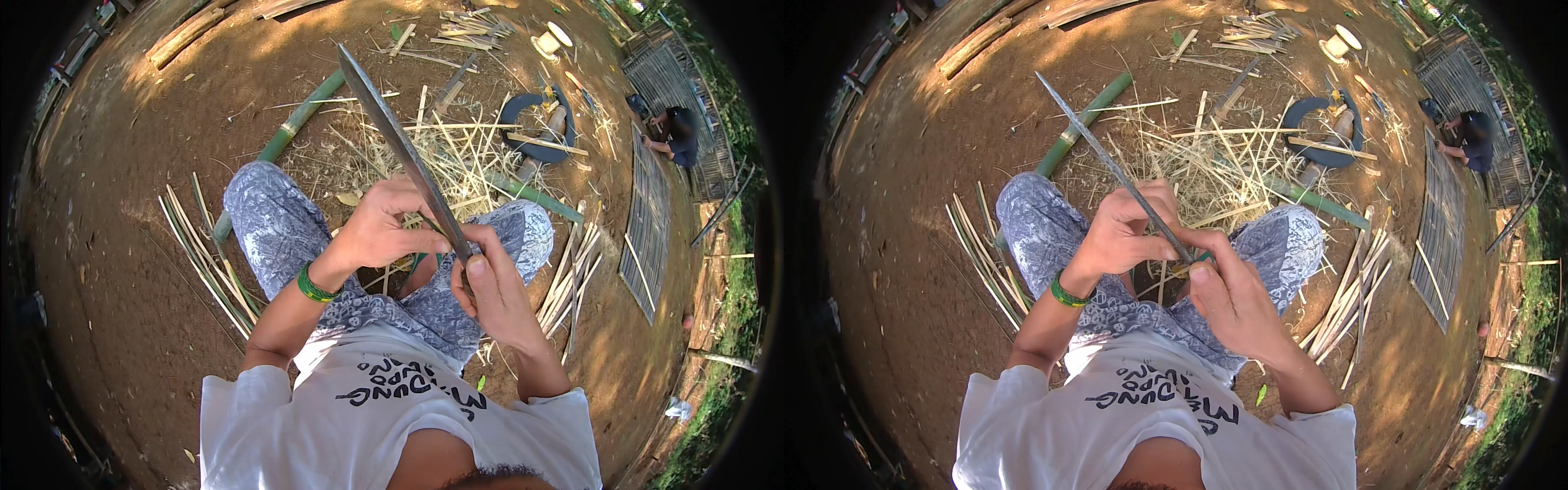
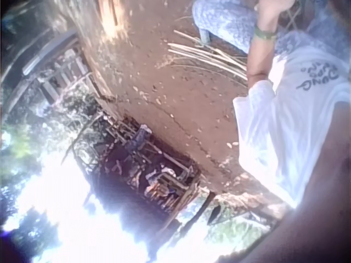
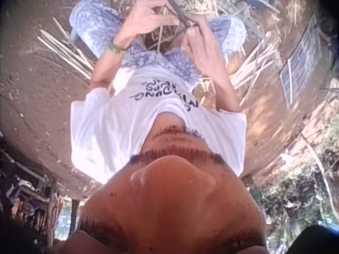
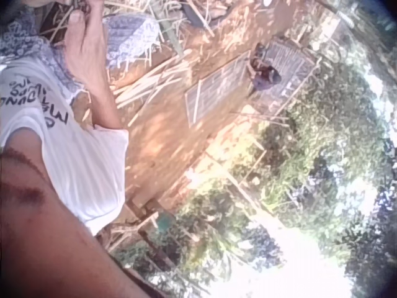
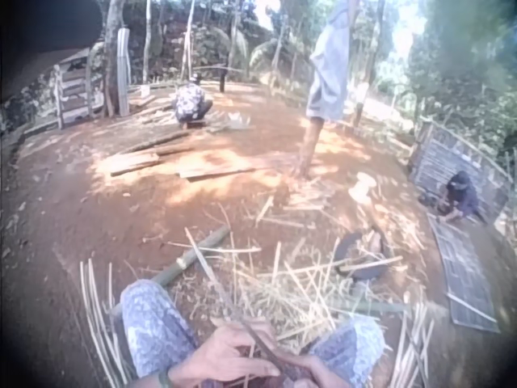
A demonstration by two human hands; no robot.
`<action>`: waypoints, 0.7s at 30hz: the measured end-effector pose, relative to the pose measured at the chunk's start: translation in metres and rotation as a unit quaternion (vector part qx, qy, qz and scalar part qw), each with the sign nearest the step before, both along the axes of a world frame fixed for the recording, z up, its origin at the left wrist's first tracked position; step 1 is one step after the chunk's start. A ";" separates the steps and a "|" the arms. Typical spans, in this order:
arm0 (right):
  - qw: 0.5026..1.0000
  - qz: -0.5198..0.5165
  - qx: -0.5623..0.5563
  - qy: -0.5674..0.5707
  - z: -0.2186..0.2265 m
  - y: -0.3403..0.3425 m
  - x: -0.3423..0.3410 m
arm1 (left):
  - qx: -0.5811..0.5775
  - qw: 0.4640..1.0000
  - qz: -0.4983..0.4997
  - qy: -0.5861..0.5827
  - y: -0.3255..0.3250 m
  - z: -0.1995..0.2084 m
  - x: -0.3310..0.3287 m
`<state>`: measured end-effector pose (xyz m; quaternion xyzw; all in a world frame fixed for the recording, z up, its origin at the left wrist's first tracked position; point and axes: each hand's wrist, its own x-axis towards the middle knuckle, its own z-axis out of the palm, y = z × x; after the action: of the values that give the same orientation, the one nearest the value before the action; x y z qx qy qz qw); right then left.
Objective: The person sits on the ground and uses a machete to split a green bamboo pole into thin strips. They repeatedly position the bamboo, strike it with the blade, and separate the resulting slats, accumulating a pile of processed bamboo strips.
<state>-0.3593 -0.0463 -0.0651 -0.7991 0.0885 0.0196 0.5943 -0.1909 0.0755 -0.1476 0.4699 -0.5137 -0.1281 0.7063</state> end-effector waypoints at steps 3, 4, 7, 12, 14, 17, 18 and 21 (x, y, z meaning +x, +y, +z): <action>0.995 0.019 0.092 0.029 -0.001 -0.002 0.002 | 0.000 1.000 0.003 -0.010 0.003 -0.001 0.002; 0.992 0.025 0.117 0.032 -0.003 -0.002 0.002 | 0.001 1.000 0.004 -0.011 0.005 -0.002 0.002; 0.987 0.041 0.155 0.018 -0.010 -0.002 0.005 | 0.017 1.000 0.011 0.014 0.012 -0.006 0.001; 0.993 0.038 0.107 -0.044 -0.020 0.006 0.009 | -0.005 0.984 0.173 0.043 0.013 -0.007 -0.017; 0.992 0.041 0.098 -0.066 -0.028 0.009 0.008 | -0.034 0.954 0.296 0.024 0.008 -0.021 -0.022; 0.990 0.036 0.132 -0.044 -0.032 0.010 0.007 | 0.005 0.961 0.266 -0.076 0.015 -0.054 -0.009; 0.988 0.034 0.148 -0.030 -0.032 0.009 0.007 | 0.023 0.965 0.256 -0.047 0.014 -0.057 -0.010; 0.989 0.055 0.119 -0.062 -0.036 0.009 0.009 | 0.027 0.971 0.238 0.005 0.010 -0.059 -0.007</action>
<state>-0.3501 -0.0374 -0.1016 -0.7261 0.0042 0.0128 0.6875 -0.1976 0.0860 -0.2066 0.5966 -0.3797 0.0274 0.7065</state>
